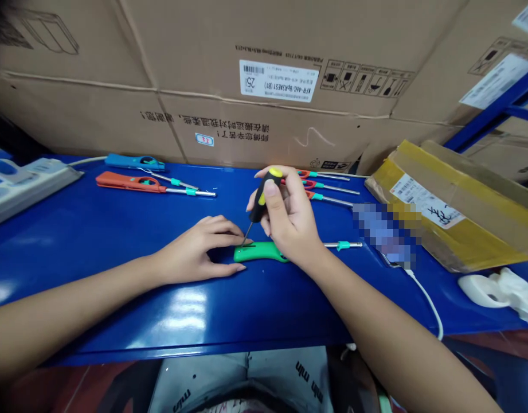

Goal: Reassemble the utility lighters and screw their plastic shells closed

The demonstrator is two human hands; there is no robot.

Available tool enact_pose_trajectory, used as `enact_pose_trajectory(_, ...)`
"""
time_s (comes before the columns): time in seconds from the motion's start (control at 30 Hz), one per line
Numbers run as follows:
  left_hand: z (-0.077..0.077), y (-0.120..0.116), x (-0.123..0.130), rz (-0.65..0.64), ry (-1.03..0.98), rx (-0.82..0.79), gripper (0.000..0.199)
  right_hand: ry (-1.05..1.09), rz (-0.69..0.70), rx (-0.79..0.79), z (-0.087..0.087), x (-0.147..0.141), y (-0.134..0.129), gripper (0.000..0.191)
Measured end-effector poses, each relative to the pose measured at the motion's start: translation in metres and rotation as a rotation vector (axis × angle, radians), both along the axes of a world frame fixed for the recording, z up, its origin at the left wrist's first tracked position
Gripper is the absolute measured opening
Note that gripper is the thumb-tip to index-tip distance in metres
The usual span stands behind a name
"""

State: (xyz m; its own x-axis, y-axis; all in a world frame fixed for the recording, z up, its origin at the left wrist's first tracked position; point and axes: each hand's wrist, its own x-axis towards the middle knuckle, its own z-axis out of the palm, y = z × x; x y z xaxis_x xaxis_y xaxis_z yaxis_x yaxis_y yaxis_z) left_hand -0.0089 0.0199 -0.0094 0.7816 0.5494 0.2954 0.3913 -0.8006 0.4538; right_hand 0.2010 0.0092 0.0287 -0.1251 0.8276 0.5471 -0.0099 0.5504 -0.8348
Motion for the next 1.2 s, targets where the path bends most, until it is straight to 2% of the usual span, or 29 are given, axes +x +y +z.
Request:
enact_pose_trajectory(0.2,-0.004,0.002,0.0,-0.01,-0.021,0.011,0.032,-0.104,0.04,0.164,-0.007,-0.001,-0.01,0.024)
enact_pose_trajectory(0.33,-0.006,0.003,0.001,-0.005,-0.03,0.026,0.032,-0.145,0.007,0.215,-0.008,-0.001,-0.011,0.025)
enact_pose_trajectory(0.77,-0.006,0.004,0.001,-0.015,-0.037,0.017,0.034,-0.147,0.014,0.268,-0.011,0.001,-0.01,0.026)
enact_pose_trajectory(1.2,-0.008,0.005,0.001,-0.008,-0.026,0.046,0.033,-0.162,0.039,0.227,-0.013,0.0,-0.012,0.026)
